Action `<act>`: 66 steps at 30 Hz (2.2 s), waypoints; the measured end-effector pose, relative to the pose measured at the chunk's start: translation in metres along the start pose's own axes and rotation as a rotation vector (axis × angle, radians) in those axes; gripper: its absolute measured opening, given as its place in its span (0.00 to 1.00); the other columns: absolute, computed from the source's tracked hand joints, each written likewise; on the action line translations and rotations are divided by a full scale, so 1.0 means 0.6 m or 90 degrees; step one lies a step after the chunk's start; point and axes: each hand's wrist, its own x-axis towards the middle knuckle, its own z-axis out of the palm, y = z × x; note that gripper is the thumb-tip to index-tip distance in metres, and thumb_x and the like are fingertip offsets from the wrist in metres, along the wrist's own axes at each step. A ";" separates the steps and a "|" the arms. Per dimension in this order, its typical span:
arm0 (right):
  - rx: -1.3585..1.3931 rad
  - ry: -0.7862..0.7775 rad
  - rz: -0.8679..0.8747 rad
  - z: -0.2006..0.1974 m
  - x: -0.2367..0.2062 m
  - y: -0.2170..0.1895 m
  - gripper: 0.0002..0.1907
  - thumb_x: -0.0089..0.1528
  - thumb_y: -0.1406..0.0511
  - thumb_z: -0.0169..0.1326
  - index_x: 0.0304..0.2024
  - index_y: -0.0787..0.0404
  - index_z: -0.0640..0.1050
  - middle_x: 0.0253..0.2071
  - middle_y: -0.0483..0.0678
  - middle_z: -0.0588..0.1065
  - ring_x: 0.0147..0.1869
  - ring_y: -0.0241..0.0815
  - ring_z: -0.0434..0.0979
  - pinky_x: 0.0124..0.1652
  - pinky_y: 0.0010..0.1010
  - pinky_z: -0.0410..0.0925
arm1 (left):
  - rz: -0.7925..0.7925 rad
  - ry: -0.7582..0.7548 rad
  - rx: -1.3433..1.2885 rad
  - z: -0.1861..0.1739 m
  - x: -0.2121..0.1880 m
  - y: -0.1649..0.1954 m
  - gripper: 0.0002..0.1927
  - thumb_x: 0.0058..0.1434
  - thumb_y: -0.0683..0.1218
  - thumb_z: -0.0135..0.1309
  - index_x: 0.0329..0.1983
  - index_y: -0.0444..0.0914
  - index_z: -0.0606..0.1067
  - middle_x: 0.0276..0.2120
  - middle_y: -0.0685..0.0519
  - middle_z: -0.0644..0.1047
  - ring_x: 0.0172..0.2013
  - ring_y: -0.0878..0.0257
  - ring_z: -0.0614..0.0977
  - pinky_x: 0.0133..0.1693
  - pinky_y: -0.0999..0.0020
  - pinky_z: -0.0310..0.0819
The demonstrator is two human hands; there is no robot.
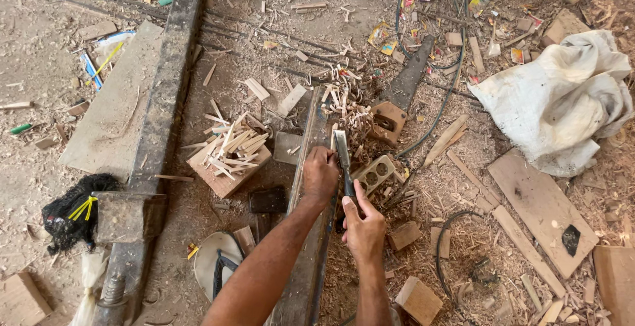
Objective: The person sits on the floor at a low workbench and carves small wooden components with a chisel, holding each piece against the bench while shaving off thin curls of wood. They set finished pieces aside with a pile of similar parts and continue shaping additional pieces.
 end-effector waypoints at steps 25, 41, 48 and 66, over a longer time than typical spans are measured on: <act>-0.132 0.050 0.003 0.038 -0.037 0.091 0.29 0.66 0.58 0.51 0.71 0.43 0.67 0.24 0.47 0.80 0.15 0.31 0.62 0.14 0.29 0.58 | -0.048 -0.031 0.045 -0.023 0.014 0.009 0.05 0.54 0.37 0.63 0.31 0.34 0.77 0.35 0.45 0.79 0.35 0.54 0.81 0.37 0.57 0.79; -0.093 0.042 0.014 0.040 -0.003 0.068 0.27 0.66 0.59 0.51 0.69 0.48 0.70 0.21 0.46 0.74 0.16 0.35 0.65 0.15 0.30 0.61 | 0.018 0.060 0.003 -0.033 0.002 0.016 0.07 0.48 0.36 0.62 0.26 0.36 0.74 0.31 0.45 0.77 0.37 0.46 0.79 0.39 0.52 0.74; -0.058 0.044 -0.020 0.041 0.000 0.033 0.27 0.65 0.59 0.51 0.69 0.47 0.69 0.18 0.42 0.72 0.16 0.32 0.66 0.14 0.27 0.62 | -0.050 0.016 -0.006 -0.040 0.013 0.024 0.06 0.51 0.36 0.63 0.26 0.35 0.75 0.30 0.43 0.78 0.35 0.45 0.79 0.37 0.50 0.73; -0.061 0.026 -0.061 0.041 0.033 0.046 0.25 0.67 0.61 0.50 0.68 0.52 0.70 0.17 0.43 0.69 0.14 0.33 0.64 0.14 0.28 0.62 | -0.017 0.042 0.010 -0.016 0.019 0.009 0.04 0.52 0.36 0.57 0.25 0.37 0.74 0.31 0.43 0.78 0.37 0.42 0.79 0.39 0.48 0.73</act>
